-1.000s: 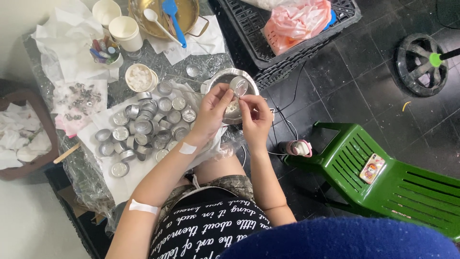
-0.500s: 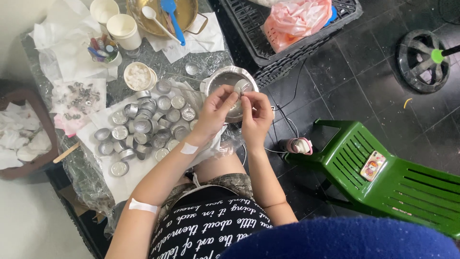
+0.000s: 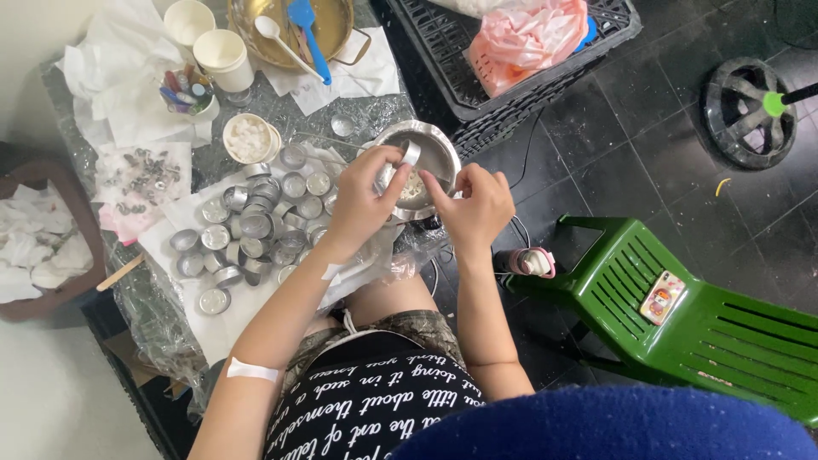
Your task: Placing metal wick sustainers into small silver candle tins at a workshop table.
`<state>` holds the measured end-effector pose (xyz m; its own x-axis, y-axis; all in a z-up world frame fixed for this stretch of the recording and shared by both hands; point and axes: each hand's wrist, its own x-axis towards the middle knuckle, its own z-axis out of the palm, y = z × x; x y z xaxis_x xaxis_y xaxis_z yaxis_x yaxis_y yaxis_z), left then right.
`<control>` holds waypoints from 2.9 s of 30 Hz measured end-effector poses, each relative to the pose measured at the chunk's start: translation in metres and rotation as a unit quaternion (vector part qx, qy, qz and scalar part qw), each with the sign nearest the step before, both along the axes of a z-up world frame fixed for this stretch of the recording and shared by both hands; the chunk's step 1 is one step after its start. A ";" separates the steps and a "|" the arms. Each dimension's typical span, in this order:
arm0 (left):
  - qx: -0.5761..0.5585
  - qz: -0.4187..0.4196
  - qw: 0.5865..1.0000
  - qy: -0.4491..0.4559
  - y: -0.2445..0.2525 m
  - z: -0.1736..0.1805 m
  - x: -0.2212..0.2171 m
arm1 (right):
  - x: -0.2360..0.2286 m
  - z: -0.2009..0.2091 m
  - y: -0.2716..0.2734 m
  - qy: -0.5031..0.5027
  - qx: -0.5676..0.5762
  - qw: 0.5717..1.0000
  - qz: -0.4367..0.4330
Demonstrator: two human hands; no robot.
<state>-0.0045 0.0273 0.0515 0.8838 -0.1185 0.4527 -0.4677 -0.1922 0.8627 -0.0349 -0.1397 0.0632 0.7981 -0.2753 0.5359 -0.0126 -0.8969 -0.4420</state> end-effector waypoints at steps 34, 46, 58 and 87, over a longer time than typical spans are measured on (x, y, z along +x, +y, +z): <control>0.310 0.203 0.929 -0.008 0.226 -0.046 0.056 | 0.009 -0.006 0.009 0.071 -0.024 0.984 0.160; 0.475 0.145 0.866 0.052 0.240 -0.146 0.172 | 0.005 -0.011 0.014 0.097 0.106 0.982 0.126; 0.642 0.120 0.755 -0.048 0.240 -0.162 0.182 | 0.005 -0.015 0.015 0.095 0.105 0.981 0.135; -0.417 -0.223 0.805 0.357 0.104 -0.029 -0.001 | -0.017 -0.006 0.043 0.007 0.288 0.925 0.250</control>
<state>-0.0055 0.1315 0.0222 0.9076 -0.4146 -0.0664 0.3438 0.6429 0.6845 -0.0524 -0.0970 0.0572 0.9087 -0.1062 0.4037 0.3302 -0.4090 -0.8507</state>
